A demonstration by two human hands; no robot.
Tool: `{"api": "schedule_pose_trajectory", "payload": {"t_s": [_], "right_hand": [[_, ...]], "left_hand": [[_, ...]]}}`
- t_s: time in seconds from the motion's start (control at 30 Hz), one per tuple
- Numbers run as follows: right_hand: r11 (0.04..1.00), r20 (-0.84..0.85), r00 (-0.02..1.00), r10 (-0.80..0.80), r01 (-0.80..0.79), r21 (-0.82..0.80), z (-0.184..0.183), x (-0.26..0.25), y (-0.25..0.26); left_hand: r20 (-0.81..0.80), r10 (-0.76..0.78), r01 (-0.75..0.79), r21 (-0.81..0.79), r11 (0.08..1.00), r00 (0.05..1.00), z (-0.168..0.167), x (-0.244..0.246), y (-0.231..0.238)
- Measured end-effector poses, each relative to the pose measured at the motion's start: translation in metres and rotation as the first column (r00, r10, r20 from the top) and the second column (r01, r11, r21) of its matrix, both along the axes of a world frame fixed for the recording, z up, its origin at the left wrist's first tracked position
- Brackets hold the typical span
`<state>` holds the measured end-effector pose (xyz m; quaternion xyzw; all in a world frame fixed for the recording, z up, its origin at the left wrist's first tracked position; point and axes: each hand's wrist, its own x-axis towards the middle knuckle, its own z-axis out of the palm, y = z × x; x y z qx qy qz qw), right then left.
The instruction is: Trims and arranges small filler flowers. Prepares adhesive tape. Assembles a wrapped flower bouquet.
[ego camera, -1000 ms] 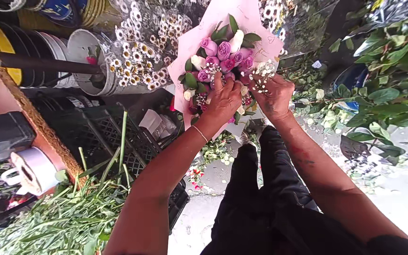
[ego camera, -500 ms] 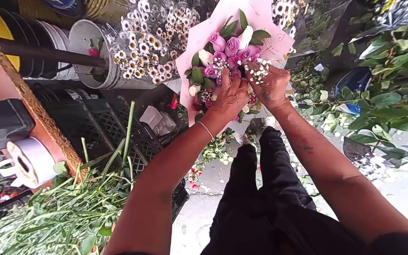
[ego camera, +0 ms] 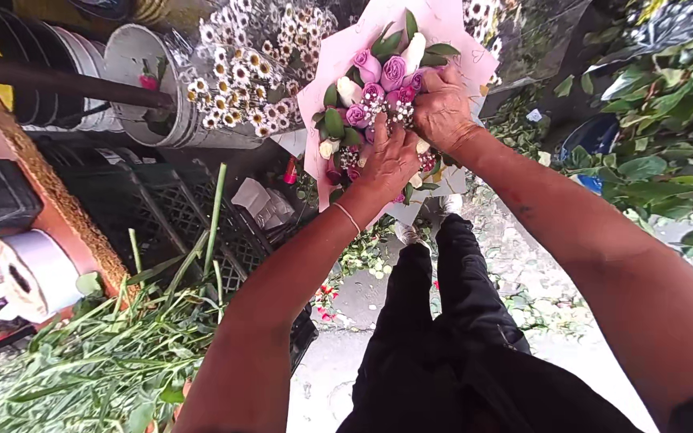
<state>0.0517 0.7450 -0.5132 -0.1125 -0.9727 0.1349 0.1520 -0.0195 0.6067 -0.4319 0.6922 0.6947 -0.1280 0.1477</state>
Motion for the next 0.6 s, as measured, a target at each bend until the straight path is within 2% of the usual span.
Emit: {"api": "schedule_pose_trajectory", "payload": {"t_s": [0.13, 0.23, 0.33, 0.43, 0.5, 0.6], "right_hand": [[0.999, 0.299, 0.954, -0.001, -0.011, 0.038, 0.002, -0.004, 0.009], [1.000, 0.416, 0.909, -0.020, 0.023, -0.001, 0.006, -0.009, 0.010], [0.983, 0.354, 0.934, 0.041, 0.025, -0.180, 0.015, 0.001, 0.008], [0.887, 0.312, 0.950, -0.007, 0.150, -0.436, 0.024, 0.012, 0.006], [0.835, 0.322, 0.943, -0.089, 0.246, -0.492, 0.028, 0.011, 0.002], [0.833, 0.258, 0.944, -0.208, 0.308, -0.458, 0.026, 0.005, -0.002]], "left_hand": [[0.003, 0.013, -0.013, 0.029, 0.999, 1.000, -0.002, 0.001, -0.001], [-0.013, 0.008, -0.007, 0.009, 1.000, 1.000, -0.002, 0.002, 0.001], [-0.022, -0.003, 0.004, 0.012, 1.000, 1.000, -0.002, 0.000, 0.000], [0.024, 0.008, -0.007, -0.010, 1.000, 1.000, 0.000, -0.001, 0.001], [0.005, 0.008, -0.007, -0.019, 1.000, 1.000, 0.001, 0.001, 0.002], [-0.011, 0.009, -0.010, -0.039, 0.999, 1.000, 0.004, 0.002, 0.004]]}}
